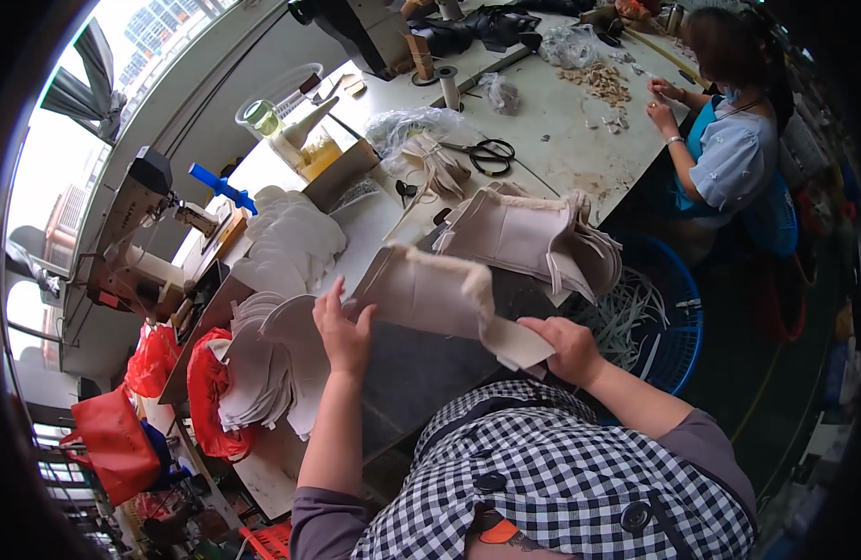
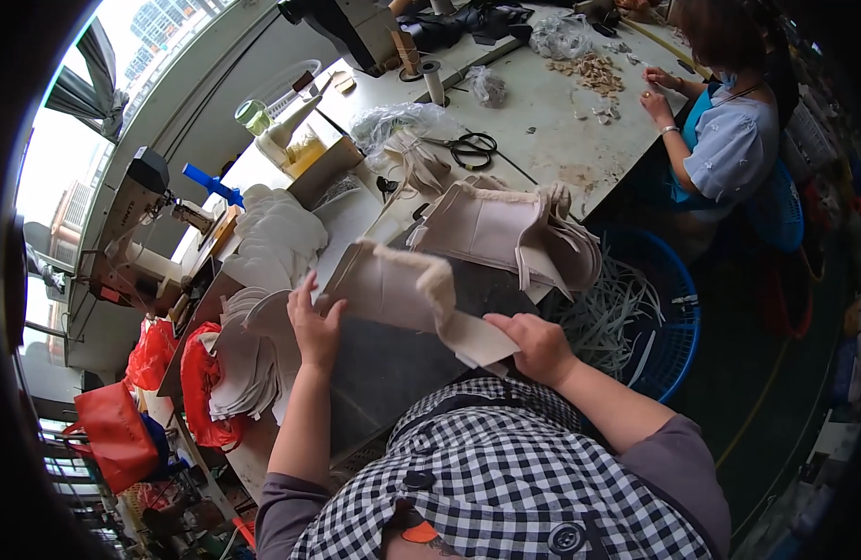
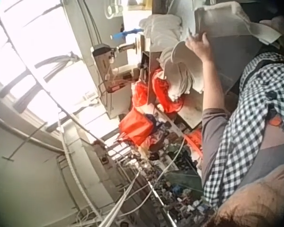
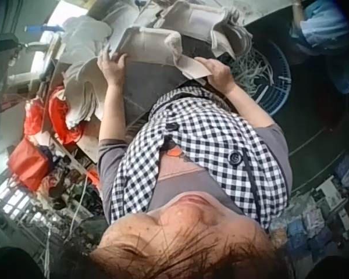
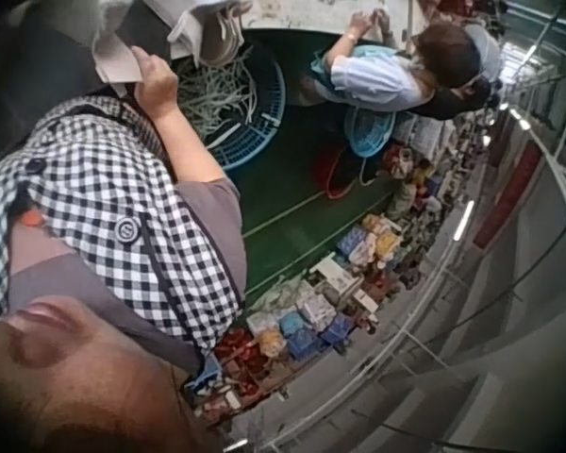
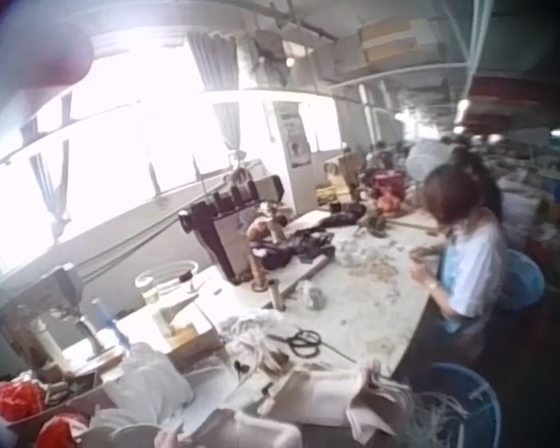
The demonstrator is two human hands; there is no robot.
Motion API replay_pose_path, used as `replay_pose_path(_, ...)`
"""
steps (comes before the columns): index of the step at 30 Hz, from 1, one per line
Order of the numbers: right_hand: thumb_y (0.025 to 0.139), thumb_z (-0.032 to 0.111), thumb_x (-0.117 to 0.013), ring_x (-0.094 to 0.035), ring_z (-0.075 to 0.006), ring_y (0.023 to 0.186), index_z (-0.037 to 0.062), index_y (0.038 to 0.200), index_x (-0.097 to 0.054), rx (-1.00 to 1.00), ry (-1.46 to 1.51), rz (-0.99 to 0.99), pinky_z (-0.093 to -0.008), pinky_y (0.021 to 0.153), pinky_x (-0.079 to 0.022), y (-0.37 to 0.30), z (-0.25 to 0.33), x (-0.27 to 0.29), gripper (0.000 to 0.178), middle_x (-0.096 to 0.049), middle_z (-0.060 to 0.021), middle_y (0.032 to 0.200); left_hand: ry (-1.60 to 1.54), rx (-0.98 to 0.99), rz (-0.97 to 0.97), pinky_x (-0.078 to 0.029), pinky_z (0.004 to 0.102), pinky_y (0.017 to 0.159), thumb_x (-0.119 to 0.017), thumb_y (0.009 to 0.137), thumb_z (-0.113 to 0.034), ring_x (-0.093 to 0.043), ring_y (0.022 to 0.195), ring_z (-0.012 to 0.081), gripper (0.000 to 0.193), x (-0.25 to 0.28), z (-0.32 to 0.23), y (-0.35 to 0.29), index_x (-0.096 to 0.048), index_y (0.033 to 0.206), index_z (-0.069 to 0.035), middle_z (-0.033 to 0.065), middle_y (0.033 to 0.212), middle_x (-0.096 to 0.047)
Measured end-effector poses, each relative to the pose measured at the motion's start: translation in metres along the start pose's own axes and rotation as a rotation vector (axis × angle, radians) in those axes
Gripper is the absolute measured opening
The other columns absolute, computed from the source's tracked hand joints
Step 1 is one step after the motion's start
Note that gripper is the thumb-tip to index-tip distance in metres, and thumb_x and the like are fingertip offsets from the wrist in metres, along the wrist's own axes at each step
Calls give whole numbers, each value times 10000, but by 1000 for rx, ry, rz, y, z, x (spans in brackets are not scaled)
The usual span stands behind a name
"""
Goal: Inserting internal reinforcement paddings into the heel section of shoe upper components.
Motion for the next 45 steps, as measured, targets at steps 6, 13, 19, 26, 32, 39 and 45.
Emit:
replay_pose_path(6, 878, 129, -556, -637, -363, 793, 45, 1189, -518, -568, -536, 131, -465, 659, -521, 0, -67, 28, 325, -637, -183, 860, -62, -411, 316, -308, 423, 1107, -722, 778, -146, -318, 1369, 355, 681, -79, -109, 22, -428, 1391, -97, 167, 1441, -379)
replay_pose_path(13, 725, 119, -774, -507, -359, 1096, 74, 1221, -494, -232, -510, -331, -440, 904, -434, -6, -52, 49, 572, -509, -190, 1217, 279, -559, 738, -183, 622, 1113, -708, 795, -386, -100, 1463, 366, 915, -176, -139, -3, -176, 1528, -259, 113, 1599, -73)
replay_pose_path(19, 633, 137, -844, -440, -367, 1273, 93, 1477, -213, -360, -311, -377, -436, 1026, -393, 21, -120, 58, 1055, -411, -202, 1411, 318, -629, 638, -129, 663, 1106, -668, 809, -478, -116, 1455, 383, 856, -217, -157, 32, -199, 1513, -352, 28, 1597, -137)
replay_pose_path(26, 746, 138, -743, -617, -352, 1037, 179, 1305, -465, -551, -122, -234, -418, 847, -509, 49, -145, 47, 625, -624, -130, 1165, 446, -480, 878, -125, 654, 1112, -585, 835, -576, -156, 1449, 361, 791, -246, -171, 86, -233, 1507, -350, 12, 1590, -181)
replay_pose_path(32, 764, -51, -641, -612, -318, 1073, 118, 1272, -496, -478, 24, -367, -371, 907, -487, 40, -151, 29, 555, -627, -130, 1163, 186, -431, 603, -94, 575, 1150, -597, 877, -384, -124, 1467, 318, 766, -247, -143, 37, -212, 1519, -221, 94, 1591, -156)
replay_pose_path(39, 787, 16, -715, -299, -347, 1368, 49, 1487, -232, -306, -119, -396, -426, 1131, -243, 20, -135, 52, 851, -215, -176, 1521, 39, -385, 485, -123, 514, 1154, -656, 833, -198, -211, 1450, 301, 649, -123, -64, -85, -396, 1424, -132, 130, 1549, -263)
replay_pose_path(45, 800, 58, -681, -265, -421, 1359, 64, 1349, -397, 95, -217, -358, -508, 1120, -220, 19, -55, 49, 619, -242, -243, 1483, 831, 313, 125, -75, 568, 1146, -603, 870, -411, -88, 1456, 403, 833, -24, 96, -130, -214, 1488, -9, 244, 1559, -134)
Point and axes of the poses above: each hand's wrist, its own y-axis towards the middle knuckle, its own x-axis out of the back of the hand, z = x × y, the point moved 3 cm from there along y, towards the middle knuckle
